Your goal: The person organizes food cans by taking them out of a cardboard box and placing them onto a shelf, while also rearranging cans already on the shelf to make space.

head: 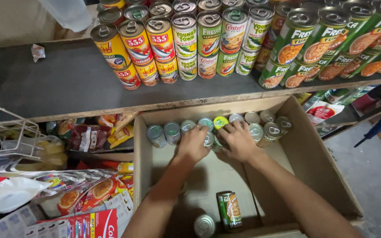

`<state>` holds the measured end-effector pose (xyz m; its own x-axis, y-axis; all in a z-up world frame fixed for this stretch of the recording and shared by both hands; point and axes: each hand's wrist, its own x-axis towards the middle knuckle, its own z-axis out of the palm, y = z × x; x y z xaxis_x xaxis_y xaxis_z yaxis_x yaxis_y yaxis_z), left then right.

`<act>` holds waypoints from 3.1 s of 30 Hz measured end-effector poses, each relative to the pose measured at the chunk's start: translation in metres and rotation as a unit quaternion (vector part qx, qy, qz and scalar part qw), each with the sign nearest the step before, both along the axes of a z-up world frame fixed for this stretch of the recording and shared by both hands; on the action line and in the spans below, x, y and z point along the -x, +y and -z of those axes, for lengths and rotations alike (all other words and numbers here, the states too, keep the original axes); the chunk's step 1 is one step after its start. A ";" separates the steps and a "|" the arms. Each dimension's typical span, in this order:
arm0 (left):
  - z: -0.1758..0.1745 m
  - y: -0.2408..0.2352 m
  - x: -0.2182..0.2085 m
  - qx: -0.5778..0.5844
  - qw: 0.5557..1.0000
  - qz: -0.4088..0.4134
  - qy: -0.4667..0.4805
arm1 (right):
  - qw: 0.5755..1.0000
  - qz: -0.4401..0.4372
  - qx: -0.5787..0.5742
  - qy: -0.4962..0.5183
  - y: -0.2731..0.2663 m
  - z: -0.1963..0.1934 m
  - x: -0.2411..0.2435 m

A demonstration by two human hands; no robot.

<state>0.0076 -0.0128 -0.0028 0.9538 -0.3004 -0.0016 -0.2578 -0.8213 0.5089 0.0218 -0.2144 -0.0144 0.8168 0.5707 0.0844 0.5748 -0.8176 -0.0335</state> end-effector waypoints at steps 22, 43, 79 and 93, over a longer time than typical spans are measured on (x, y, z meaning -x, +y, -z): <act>-0.017 -0.006 0.007 -0.088 0.996 -0.008 -0.015 | 0.993 -0.042 -0.111 0.016 -0.009 -0.014 -0.003; -0.106 -0.111 -0.061 0.207 0.965 0.005 -0.160 | 0.870 0.109 -0.358 -0.321 -0.051 -0.129 -0.029; -0.116 -0.124 -0.075 0.424 0.866 0.001 -0.266 | 0.827 0.107 -0.395 -0.385 -0.055 -0.170 -0.015; -0.110 0.040 0.022 0.274 0.953 -0.042 -0.118 | 0.823 0.024 -0.564 -0.066 0.023 -0.154 0.025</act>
